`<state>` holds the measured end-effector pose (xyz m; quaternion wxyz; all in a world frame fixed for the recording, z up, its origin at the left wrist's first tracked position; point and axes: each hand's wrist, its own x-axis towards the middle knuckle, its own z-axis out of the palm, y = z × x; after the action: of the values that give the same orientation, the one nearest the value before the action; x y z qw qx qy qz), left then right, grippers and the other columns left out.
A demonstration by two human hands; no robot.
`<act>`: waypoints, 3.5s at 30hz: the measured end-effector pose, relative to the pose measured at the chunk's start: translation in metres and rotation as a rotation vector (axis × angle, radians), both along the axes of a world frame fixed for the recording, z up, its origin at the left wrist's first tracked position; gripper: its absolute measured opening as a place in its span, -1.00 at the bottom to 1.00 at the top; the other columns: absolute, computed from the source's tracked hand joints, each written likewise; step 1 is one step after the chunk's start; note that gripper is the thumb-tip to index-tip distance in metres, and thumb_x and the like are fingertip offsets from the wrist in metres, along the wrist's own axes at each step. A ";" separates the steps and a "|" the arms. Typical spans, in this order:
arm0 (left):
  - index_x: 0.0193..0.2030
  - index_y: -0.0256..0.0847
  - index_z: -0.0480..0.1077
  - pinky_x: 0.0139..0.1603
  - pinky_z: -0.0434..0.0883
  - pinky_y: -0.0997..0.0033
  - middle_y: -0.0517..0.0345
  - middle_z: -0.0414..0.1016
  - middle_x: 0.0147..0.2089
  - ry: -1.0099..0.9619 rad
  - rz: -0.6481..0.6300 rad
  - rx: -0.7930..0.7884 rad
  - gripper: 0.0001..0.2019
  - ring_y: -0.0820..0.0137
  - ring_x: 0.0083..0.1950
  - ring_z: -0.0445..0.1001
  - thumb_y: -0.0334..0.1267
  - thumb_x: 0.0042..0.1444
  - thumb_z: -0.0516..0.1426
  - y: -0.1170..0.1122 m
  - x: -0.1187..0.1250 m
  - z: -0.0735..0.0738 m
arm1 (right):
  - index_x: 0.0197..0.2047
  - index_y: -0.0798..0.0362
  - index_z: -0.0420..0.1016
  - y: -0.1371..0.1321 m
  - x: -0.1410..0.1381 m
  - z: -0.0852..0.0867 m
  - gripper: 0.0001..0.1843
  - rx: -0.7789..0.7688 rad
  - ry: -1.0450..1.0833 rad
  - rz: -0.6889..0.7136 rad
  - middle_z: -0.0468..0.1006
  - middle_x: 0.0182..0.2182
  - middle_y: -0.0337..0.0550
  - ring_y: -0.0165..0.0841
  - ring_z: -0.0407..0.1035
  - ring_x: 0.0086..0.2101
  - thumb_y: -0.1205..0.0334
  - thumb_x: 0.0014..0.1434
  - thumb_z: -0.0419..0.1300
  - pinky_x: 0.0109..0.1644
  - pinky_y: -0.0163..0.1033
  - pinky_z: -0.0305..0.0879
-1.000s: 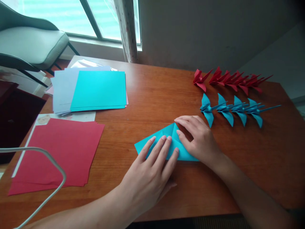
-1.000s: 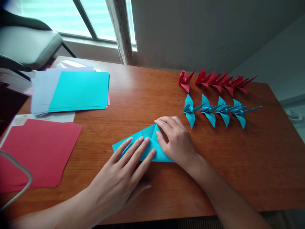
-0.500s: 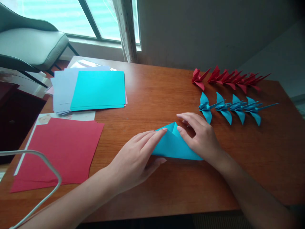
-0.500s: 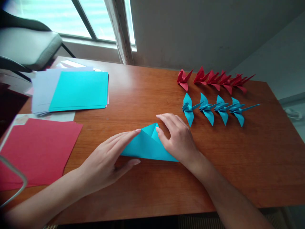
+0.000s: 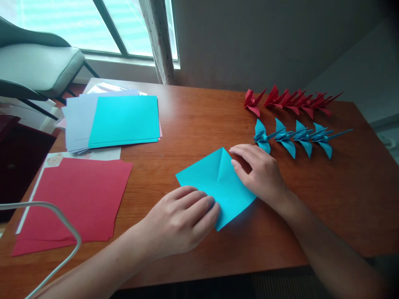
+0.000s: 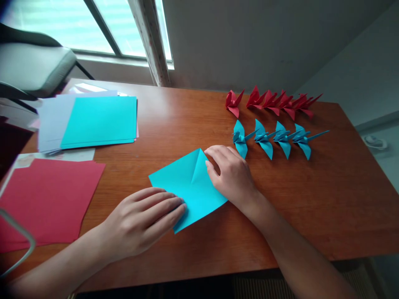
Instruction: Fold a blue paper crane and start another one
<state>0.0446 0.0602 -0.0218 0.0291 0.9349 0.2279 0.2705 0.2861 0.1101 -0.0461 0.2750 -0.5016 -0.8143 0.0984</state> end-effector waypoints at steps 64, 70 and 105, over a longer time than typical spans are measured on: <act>0.32 -0.33 0.25 -0.01 0.52 0.17 -0.08 0.47 0.27 0.112 0.300 -0.294 -0.55 0.18 0.10 0.56 -0.25 0.34 0.07 -0.001 0.001 -0.003 | 0.10 0.03 0.43 -0.022 -0.018 0.005 -0.71 -0.188 0.057 0.197 0.63 -0.19 -0.09 -0.25 0.50 -0.20 0.32 0.31 0.17 -0.12 -0.13 0.45; 0.16 -0.37 0.46 0.16 0.46 0.08 -0.10 0.51 0.24 0.138 0.263 -0.033 -0.67 0.06 0.23 0.49 -0.34 0.29 0.12 -0.021 0.013 -0.003 | 0.12 0.01 0.40 -0.023 -0.020 0.000 -0.69 -0.187 0.033 0.211 0.62 -0.16 -0.08 -0.19 0.48 -0.13 0.30 0.32 0.16 -0.04 -0.06 0.45; 0.18 -0.31 0.43 0.20 0.45 0.08 -0.10 0.50 0.24 0.260 0.227 -0.096 -0.63 0.08 0.26 0.47 -0.39 0.37 -0.08 -0.030 0.020 -0.014 | -0.12 0.00 0.58 -0.017 -0.012 -0.001 -0.82 -0.168 0.009 0.192 0.57 -0.24 -0.11 -0.25 0.42 -0.22 0.35 0.33 0.14 -0.11 -0.08 0.44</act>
<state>0.0647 0.0298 -0.0354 0.0132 0.9277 0.3467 0.1379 0.2740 0.0936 -0.0466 0.2248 -0.4422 -0.8463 0.1944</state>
